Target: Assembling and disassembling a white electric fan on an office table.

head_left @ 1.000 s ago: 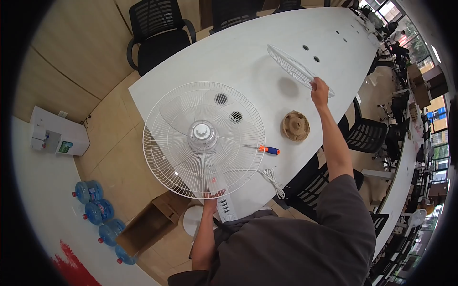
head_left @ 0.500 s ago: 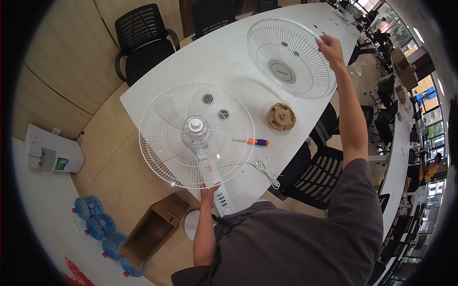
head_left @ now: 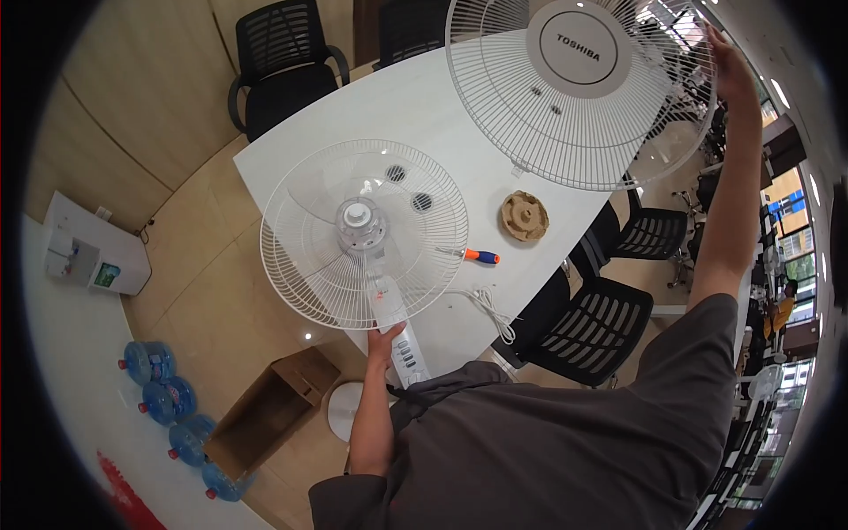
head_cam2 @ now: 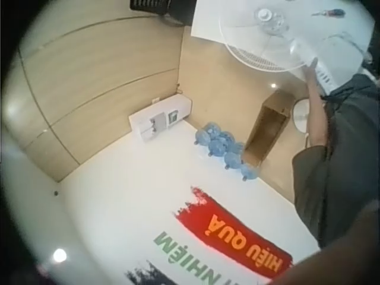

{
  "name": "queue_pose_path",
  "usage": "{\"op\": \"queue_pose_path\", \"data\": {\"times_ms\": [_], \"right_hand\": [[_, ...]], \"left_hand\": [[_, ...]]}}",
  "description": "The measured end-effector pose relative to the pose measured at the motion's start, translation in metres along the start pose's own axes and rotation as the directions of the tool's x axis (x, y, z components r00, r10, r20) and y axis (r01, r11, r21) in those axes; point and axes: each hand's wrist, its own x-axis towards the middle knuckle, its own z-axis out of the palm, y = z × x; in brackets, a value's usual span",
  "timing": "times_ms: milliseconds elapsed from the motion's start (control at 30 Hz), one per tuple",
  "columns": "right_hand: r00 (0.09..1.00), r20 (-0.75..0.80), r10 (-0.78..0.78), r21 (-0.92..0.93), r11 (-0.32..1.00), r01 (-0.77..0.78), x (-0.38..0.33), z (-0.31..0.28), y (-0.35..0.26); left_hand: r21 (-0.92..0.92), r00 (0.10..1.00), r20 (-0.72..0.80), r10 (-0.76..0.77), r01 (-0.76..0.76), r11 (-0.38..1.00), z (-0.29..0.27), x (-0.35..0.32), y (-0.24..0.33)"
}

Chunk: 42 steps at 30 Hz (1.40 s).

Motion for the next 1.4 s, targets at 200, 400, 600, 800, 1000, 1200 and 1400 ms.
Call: {"op": "queue_pose_path", "data": {"times_ms": [200,400,600,800,1000,1200,1400], "right_hand": [[0.912,0.404,0.07,0.19,0.969,-0.159,-0.007,0.041,-0.004],[0.836,0.535,0.123,0.167,0.954,-0.247,-0.015,0.084,0.009],[0.799,0.6,0.042,0.168,0.97,-0.177,-0.041,0.128,0.007],[0.955,0.296,-0.017,0.008,1.0,0.015,-0.023,0.062,-0.016],[0.999,-0.012,-0.04,-0.265,0.964,0.036,-0.025,0.056,0.063],[0.972,-0.077,-0.22,-0.634,0.763,0.123,-0.056,0.134,0.197],[0.877,0.087,-0.472,-0.907,0.326,0.265,-0.061,0.127,0.303]], "left_hand": [[-0.003,1.0,-0.002,-0.02,0.02,1.0,0.003,-0.004,0.001],[0.053,0.998,0.0,-0.055,0.055,0.997,0.011,-0.002,0.013],[0.03,0.999,0.034,-0.006,0.005,1.0,0.007,-0.003,0.01],[0.054,0.998,0.058,-0.02,0.017,0.998,0.005,-0.001,0.008],[0.031,0.998,0.041,-0.055,0.053,0.998,0.002,-0.003,0.007],[0.028,1.0,0.002,0.022,-0.022,0.999,0.011,-0.008,0.012],[0.016,0.997,0.032,-0.064,0.063,0.998,0.001,-0.001,0.0]]}}
